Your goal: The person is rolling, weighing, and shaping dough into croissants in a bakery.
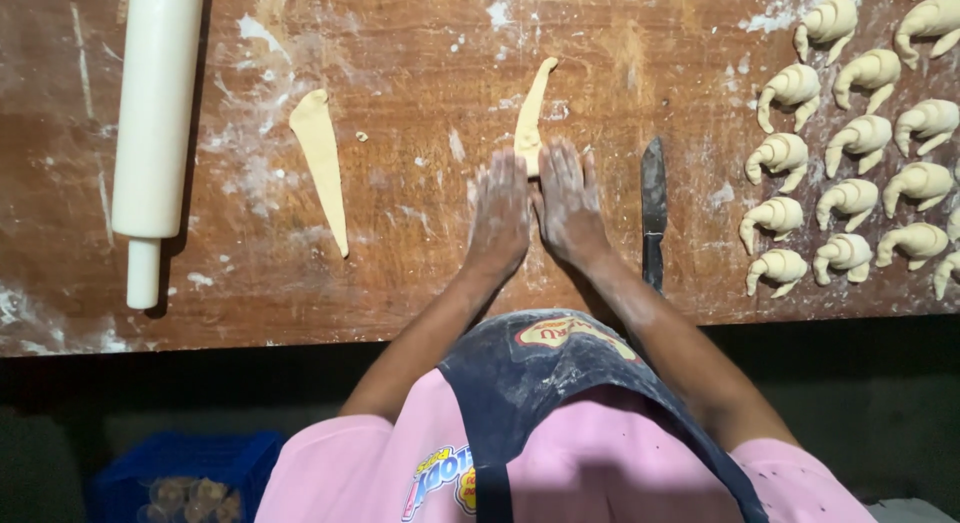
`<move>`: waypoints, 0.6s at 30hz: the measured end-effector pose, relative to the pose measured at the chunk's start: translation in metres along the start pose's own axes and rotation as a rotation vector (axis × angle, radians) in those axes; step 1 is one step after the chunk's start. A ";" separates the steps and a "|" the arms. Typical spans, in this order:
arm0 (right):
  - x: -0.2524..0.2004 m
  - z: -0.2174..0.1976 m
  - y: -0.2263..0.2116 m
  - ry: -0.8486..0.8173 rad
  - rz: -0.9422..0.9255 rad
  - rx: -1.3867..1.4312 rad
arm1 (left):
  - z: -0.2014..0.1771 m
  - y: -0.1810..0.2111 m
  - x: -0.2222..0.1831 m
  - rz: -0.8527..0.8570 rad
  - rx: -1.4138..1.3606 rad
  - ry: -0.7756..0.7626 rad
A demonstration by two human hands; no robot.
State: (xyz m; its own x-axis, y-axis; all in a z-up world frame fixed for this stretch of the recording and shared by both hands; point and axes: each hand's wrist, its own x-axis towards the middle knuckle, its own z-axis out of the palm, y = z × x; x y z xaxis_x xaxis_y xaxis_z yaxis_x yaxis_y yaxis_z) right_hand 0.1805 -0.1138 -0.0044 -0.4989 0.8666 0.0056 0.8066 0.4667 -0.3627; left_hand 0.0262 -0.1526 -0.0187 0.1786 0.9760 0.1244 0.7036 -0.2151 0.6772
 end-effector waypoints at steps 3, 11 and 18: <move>0.027 0.001 0.008 0.036 -0.001 0.046 | 0.008 -0.019 0.026 -0.026 0.004 0.041; -0.004 0.018 0.050 0.032 0.003 0.096 | 0.014 -0.038 0.004 -0.124 0.018 -0.149; -0.055 0.008 0.006 -0.031 0.048 -0.190 | -0.005 0.009 -0.030 0.084 0.365 -0.075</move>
State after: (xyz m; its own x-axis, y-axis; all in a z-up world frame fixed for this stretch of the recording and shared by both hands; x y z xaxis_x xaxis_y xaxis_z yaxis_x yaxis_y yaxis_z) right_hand 0.2104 -0.1604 -0.0144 -0.4656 0.8842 -0.0369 0.8735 0.4525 -0.1795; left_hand 0.0232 -0.1839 -0.0130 0.2864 0.9523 0.1058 0.8807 -0.3051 0.3624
